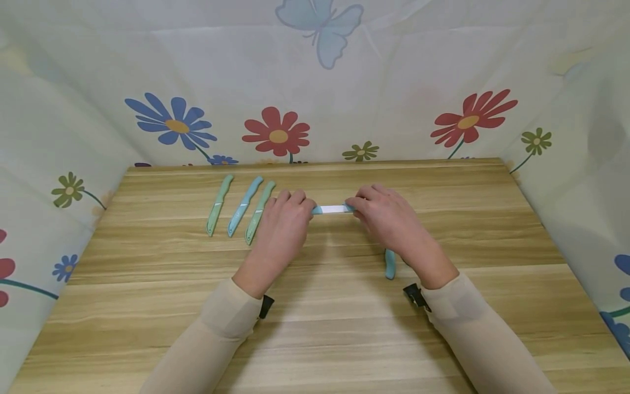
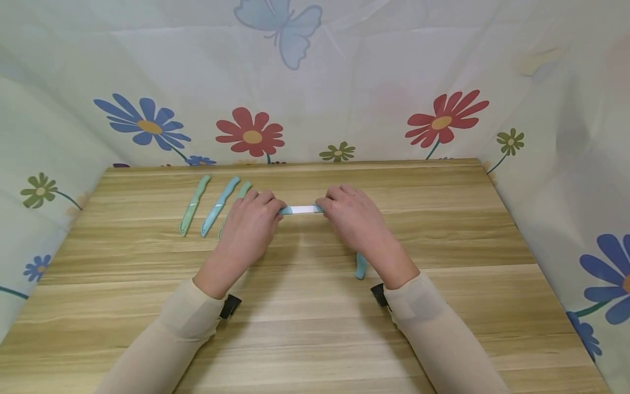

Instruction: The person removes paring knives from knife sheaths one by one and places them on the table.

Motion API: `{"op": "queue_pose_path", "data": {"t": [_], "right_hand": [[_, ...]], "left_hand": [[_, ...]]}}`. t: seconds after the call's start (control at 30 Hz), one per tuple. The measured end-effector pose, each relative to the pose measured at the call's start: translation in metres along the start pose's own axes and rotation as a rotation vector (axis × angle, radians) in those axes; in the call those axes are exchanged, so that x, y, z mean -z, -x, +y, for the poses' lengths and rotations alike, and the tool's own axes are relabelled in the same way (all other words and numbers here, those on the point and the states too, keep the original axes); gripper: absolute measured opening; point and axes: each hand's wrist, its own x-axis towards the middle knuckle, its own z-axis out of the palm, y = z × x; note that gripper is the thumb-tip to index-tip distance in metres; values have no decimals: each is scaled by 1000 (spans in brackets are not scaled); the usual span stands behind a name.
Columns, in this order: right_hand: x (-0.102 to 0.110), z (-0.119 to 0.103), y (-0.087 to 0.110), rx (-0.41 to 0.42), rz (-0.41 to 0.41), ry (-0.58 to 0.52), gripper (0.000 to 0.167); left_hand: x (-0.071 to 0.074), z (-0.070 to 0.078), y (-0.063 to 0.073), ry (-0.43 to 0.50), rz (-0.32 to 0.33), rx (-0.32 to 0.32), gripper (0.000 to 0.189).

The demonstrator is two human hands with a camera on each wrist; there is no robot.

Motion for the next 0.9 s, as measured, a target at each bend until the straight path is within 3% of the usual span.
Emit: {"op": "queue_pose_path", "data": {"t": [0.9], "right_hand": [[3,3,0,-15,-17,3,30]], "left_hand": [[-1,-2,1,18,10,6,12]]}}
